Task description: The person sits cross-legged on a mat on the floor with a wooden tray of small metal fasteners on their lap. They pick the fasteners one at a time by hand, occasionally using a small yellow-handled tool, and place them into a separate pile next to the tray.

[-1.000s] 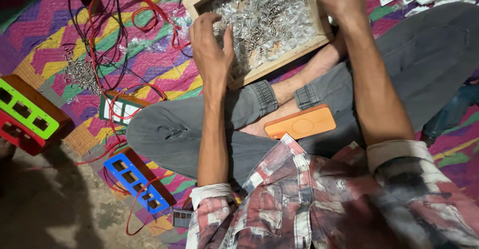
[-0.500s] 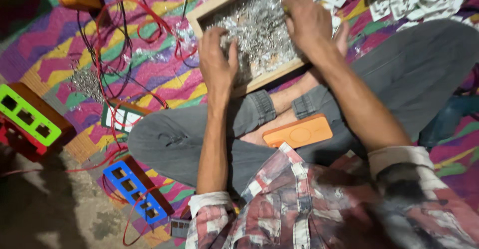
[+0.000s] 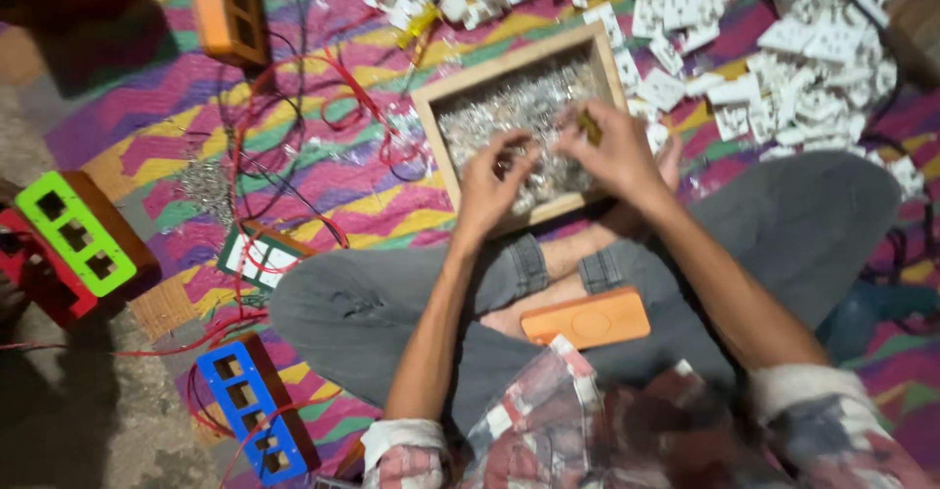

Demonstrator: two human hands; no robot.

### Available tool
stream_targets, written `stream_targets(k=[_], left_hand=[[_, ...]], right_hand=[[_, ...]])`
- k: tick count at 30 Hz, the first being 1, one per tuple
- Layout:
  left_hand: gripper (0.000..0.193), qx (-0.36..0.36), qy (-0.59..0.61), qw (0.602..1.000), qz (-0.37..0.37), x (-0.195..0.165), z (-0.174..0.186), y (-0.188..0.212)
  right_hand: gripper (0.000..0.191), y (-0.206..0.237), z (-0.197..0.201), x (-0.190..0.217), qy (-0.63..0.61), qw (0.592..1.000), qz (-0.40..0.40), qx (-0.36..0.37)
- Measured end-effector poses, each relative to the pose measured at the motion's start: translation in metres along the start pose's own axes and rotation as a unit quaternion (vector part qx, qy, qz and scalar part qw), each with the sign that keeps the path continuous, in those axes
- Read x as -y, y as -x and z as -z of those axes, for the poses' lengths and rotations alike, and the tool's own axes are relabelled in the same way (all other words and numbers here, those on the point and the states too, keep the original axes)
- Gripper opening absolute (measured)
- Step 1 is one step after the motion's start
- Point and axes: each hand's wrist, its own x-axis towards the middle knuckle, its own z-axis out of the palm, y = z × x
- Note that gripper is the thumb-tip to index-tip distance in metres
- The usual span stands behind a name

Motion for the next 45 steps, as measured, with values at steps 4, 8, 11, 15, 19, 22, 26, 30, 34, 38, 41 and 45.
stream_targets(k=[4, 8, 11, 15, 19, 22, 26, 30, 34, 38, 41, 45], left_hand=[[0.031, 0.082, 0.007, 0.997, 0.001, 0.005, -0.007, -0.001], [0.022, 0.080, -0.034, 0.996, 0.030, 0.002, -0.016, -0.002], [0.019, 0.060, -0.084, 0.994, 0.027, -0.002, -0.015, -0.002], [0.016, 0.036, -0.064, 0.997, 0.034, -0.005, -0.013, -0.006], [0.015, 0.014, -0.080, 0.995, 0.058, -0.006, -0.012, -0.011], [0.016, -0.006, -0.074, 0.996, 0.051, -0.005, -0.011, -0.010], [0.017, -0.010, -0.049, 0.997, 0.064, -0.002, -0.013, -0.006], [0.018, -0.027, -0.046, 0.997, 0.055, -0.001, -0.016, -0.006], [0.019, -0.046, -0.029, 0.996, 0.067, 0.001, -0.016, -0.009], [0.017, -0.052, -0.007, 0.996, 0.074, 0.010, -0.018, 0.000], [0.022, -0.057, 0.036, 0.993, 0.094, 0.017, -0.022, -0.001], [0.019, -0.018, 0.125, 0.991, 0.049, 0.022, -0.024, 0.000]], right_hand=[[0.029, 0.017, 0.010, 0.011, 0.098, 0.990, 0.084, 0.065], [0.031, 0.020, 0.013, 0.008, 0.150, 0.980, 0.098, 0.085], [0.036, 0.017, 0.005, 0.003, 0.126, 0.987, 0.079, 0.063], [0.036, 0.016, -0.001, 0.003, 0.127, 0.990, 0.041, 0.045], [0.034, 0.011, -0.002, 0.008, 0.129, 0.991, 0.021, 0.024], [0.033, 0.008, -0.005, 0.012, 0.138, 0.990, 0.022, 0.003], [0.030, 0.011, -0.006, 0.012, 0.129, 0.992, -0.012, -0.005], [0.033, 0.011, -0.007, 0.005, 0.106, 0.994, 0.036, -0.013], [0.037, 0.002, -0.006, -0.005, 0.029, 0.999, 0.041, 0.019], [0.035, 0.015, -0.008, -0.012, -0.002, 0.992, -0.106, 0.063], [0.031, 0.021, -0.011, -0.014, 0.053, 0.996, -0.047, 0.048], [0.018, 0.023, -0.015, -0.013, -0.038, 0.999, 0.014, 0.031]])
